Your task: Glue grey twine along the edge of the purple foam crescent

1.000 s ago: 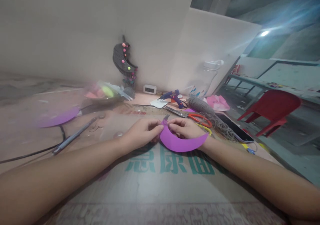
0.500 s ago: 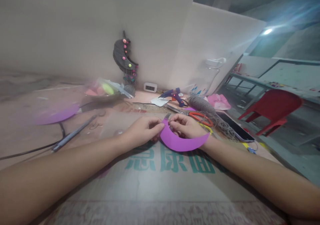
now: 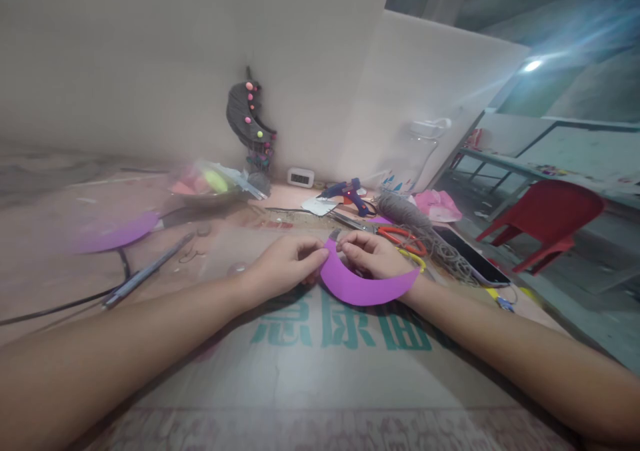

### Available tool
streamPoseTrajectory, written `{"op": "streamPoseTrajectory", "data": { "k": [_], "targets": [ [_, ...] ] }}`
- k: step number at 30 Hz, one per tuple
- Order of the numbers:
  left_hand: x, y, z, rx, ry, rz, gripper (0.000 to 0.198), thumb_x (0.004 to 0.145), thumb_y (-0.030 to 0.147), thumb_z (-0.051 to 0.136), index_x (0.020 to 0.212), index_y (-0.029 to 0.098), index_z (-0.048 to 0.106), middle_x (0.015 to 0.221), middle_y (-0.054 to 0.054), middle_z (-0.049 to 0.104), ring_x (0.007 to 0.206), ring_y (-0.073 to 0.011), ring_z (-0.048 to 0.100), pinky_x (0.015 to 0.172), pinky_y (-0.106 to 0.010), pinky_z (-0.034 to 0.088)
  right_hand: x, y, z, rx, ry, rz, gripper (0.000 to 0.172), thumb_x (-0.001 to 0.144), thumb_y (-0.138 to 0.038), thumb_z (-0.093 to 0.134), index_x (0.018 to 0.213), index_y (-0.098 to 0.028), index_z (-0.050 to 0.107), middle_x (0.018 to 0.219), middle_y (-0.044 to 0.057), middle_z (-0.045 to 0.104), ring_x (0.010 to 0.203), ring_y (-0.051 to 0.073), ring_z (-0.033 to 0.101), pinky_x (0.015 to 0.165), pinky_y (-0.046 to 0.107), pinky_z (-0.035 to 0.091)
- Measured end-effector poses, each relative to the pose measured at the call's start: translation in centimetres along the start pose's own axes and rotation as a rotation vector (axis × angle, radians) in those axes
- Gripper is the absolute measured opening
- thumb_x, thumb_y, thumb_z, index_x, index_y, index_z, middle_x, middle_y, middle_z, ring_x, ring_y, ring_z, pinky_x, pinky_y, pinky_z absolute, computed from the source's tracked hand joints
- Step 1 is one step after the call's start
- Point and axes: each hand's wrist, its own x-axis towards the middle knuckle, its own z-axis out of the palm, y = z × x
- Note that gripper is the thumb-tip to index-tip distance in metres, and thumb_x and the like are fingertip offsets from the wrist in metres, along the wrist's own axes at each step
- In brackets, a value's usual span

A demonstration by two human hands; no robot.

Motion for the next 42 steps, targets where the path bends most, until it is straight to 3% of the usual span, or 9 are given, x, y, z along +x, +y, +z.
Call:
{"op": "streamPoseTrajectory", "data": {
  "k": [8,16,21,29,32,37,42],
  "targets": [
    [0.0,0.0,0.0,0.041,-0.001,0.022,0.034,0.091,0.038,0.042,0.067,0.016,0.053,0.057,0.002,0.054,0.054,-0.0095,0.05,0.053,-0.02,0.038,0.1,0.8,-0.4,0.071,0.017,-0.024,0.037,0.071,-0.051,0.07,0.074,-0.018,0.054,0.045,-0.011,0.039,0.038,0.004,0.032,0.04,0.02,0.025],
    [-0.1,0.0,0.0,0.051,0.011,0.031,0.035,0.091,0.038,0.042,0.066,0.016,0.053,0.058,0.002,0.054,0.054,-0.0091,0.05,0.053,-0.02,0.037,0.0,0.4,-0.3,0.05,0.019,-0.007,0.036,0.069,-0.048,0.072,0.071,-0.017,0.054,0.049,-0.008,0.045,0.039,0.004,0.036,0.04,0.02,0.026],
    [-0.1,0.1,0.0,0.029,0.0,0.023,0.034,0.091,0.038,0.043,0.066,0.016,0.052,0.057,0.002,0.054,0.054,-0.0092,0.05,0.052,-0.02,0.038,0.1,1.0,-0.6,0.1,0.045,-0.064,0.03,0.075,-0.045,0.068,0.074,-0.018,0.054,0.046,-0.01,0.039,0.04,0.005,0.034,0.042,0.021,0.028],
    [-0.1,0.1,-0.1,0.02,-0.002,0.015,0.034,0.091,0.038,0.043,0.067,0.016,0.053,0.058,0.002,0.054,0.054,-0.0094,0.051,0.053,-0.021,0.039,-0.2,-0.3,-0.1,-0.155,-0.006,0.043,0.032,0.071,-0.045,0.069,0.072,-0.016,0.059,0.059,-0.004,0.052,0.048,0.007,0.041,0.045,0.022,0.029],
    [-0.1,0.0,0.0,0.004,-0.003,0.015,0.034,0.09,0.039,0.043,0.067,0.016,0.052,0.057,0.002,0.054,0.053,-0.0094,0.051,0.052,-0.021,0.039,-0.1,-0.1,-0.2,-0.162,0.019,0.002,0.029,0.071,-0.041,0.069,0.08,-0.015,0.063,0.06,-0.004,0.052,0.048,0.007,0.041,0.046,0.023,0.03],
    [-0.1,0.0,0.0,0.005,-0.024,-0.008,0.033,0.089,0.037,0.043,0.066,0.016,0.052,0.056,0.003,0.053,0.051,-0.009,0.05,0.051,-0.02,0.037,-0.2,0.8,-0.6,0.103,0.055,-0.066,0.042,0.081,-0.043,0.061,0.113,-0.018,0.056,0.05,-0.009,0.041,0.04,0.007,0.036,0.042,0.023,0.031],
    [-0.2,0.1,0.1,0.101,-0.041,0.041,0.028,0.087,0.032,0.043,0.066,0.017,0.054,0.056,0.003,0.052,0.053,-0.0095,0.048,0.052,-0.02,0.036,-0.5,0.2,0.0,0.027,0.014,-0.082,0.036,0.083,-0.048,0.059,0.103,-0.017,0.057,0.047,-0.009,0.042,0.04,0.007,0.039,0.042,0.022,0.033]
  ]
}}
